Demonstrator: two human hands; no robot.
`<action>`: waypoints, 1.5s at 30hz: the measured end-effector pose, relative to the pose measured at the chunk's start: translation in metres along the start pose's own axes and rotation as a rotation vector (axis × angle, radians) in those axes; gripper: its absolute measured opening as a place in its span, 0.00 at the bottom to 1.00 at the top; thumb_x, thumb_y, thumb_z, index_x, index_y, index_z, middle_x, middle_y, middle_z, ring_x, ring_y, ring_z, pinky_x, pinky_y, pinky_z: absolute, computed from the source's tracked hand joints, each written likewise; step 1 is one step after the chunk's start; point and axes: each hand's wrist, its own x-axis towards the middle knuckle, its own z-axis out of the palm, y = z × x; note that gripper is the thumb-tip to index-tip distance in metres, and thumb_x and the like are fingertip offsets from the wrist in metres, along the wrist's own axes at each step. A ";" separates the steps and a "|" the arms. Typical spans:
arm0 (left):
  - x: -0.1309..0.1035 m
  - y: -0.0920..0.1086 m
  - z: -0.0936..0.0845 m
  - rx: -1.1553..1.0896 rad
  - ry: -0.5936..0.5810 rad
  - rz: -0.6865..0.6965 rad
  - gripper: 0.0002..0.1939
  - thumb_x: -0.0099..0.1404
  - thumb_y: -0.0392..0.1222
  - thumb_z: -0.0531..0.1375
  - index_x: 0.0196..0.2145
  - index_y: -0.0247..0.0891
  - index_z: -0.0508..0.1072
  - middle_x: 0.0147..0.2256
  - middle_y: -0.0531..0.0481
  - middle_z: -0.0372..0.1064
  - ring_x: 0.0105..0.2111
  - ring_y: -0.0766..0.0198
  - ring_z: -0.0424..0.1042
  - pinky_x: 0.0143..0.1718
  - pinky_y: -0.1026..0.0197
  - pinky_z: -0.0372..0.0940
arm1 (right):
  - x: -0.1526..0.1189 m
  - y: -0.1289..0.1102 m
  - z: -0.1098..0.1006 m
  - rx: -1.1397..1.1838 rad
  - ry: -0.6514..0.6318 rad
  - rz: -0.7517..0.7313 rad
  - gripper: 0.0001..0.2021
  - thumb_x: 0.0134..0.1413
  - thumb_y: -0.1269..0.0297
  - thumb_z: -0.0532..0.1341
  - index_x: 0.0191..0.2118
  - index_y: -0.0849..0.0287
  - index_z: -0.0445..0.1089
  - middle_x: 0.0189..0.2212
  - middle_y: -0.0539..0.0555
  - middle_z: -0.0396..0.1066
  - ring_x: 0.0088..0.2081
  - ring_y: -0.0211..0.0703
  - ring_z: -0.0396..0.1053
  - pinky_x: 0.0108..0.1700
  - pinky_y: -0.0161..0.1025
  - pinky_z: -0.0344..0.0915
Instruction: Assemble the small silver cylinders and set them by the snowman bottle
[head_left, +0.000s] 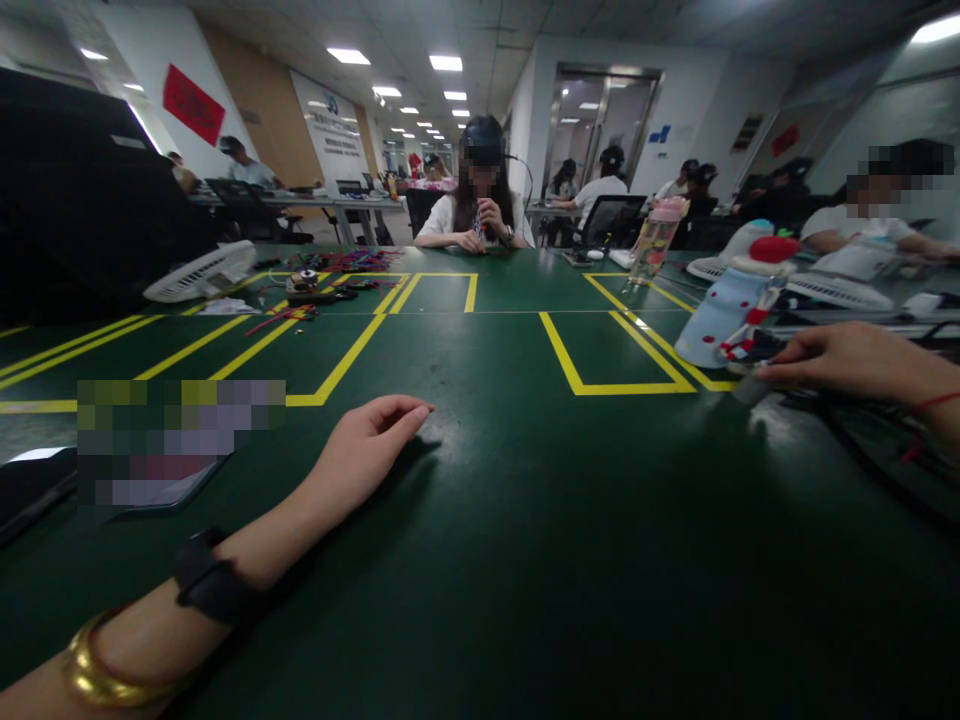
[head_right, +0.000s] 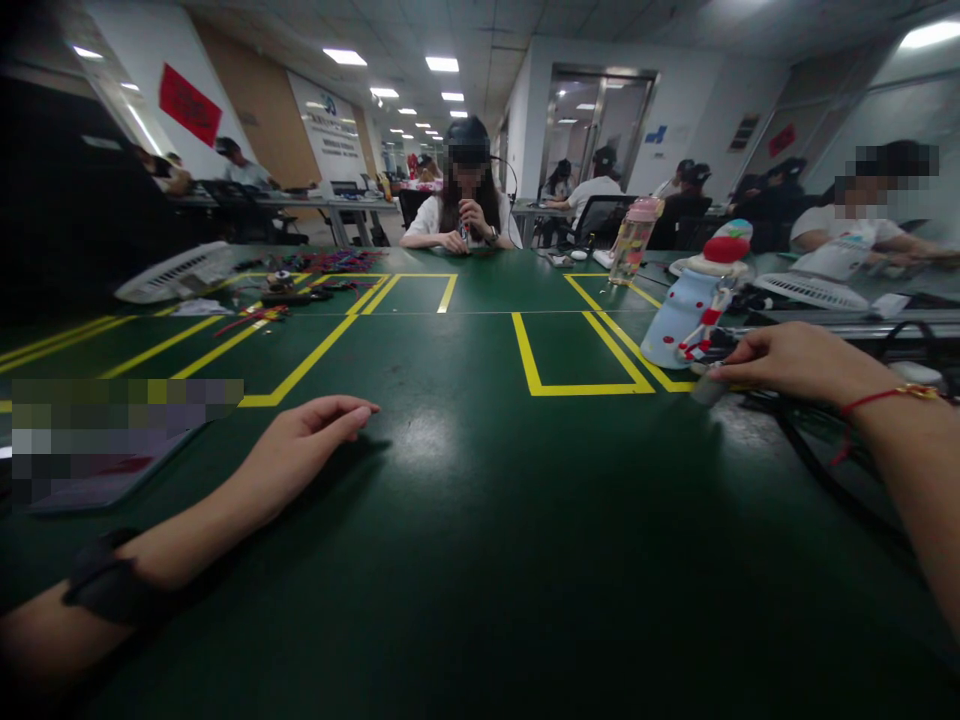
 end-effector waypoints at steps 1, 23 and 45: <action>0.000 0.001 0.000 0.003 0.001 0.002 0.18 0.62 0.56 0.57 0.41 0.41 0.76 0.35 0.50 0.75 0.35 0.57 0.72 0.38 0.57 0.64 | -0.002 -0.002 0.001 -0.006 0.017 -0.008 0.23 0.44 0.41 0.62 0.35 0.57 0.74 0.34 0.55 0.73 0.37 0.44 0.67 0.40 0.39 0.57; -0.006 0.004 0.004 0.026 -0.034 0.130 0.19 0.64 0.53 0.55 0.47 0.41 0.73 0.37 0.49 0.73 0.34 0.58 0.71 0.35 0.59 0.64 | -0.153 -0.242 0.067 1.592 -0.678 -0.469 0.20 0.46 0.60 0.67 0.42 0.59 0.61 0.37 0.50 0.68 0.35 0.34 0.71 0.39 0.39 0.71; -0.038 0.052 0.024 0.043 -0.303 0.432 0.10 0.67 0.46 0.55 0.41 0.49 0.75 0.42 0.51 0.74 0.45 0.55 0.70 0.51 0.50 0.60 | -0.172 -0.257 0.100 1.342 -0.278 -0.736 0.31 0.43 0.65 0.69 0.52 0.53 0.56 0.45 0.53 0.68 0.47 0.39 0.68 0.52 0.44 0.66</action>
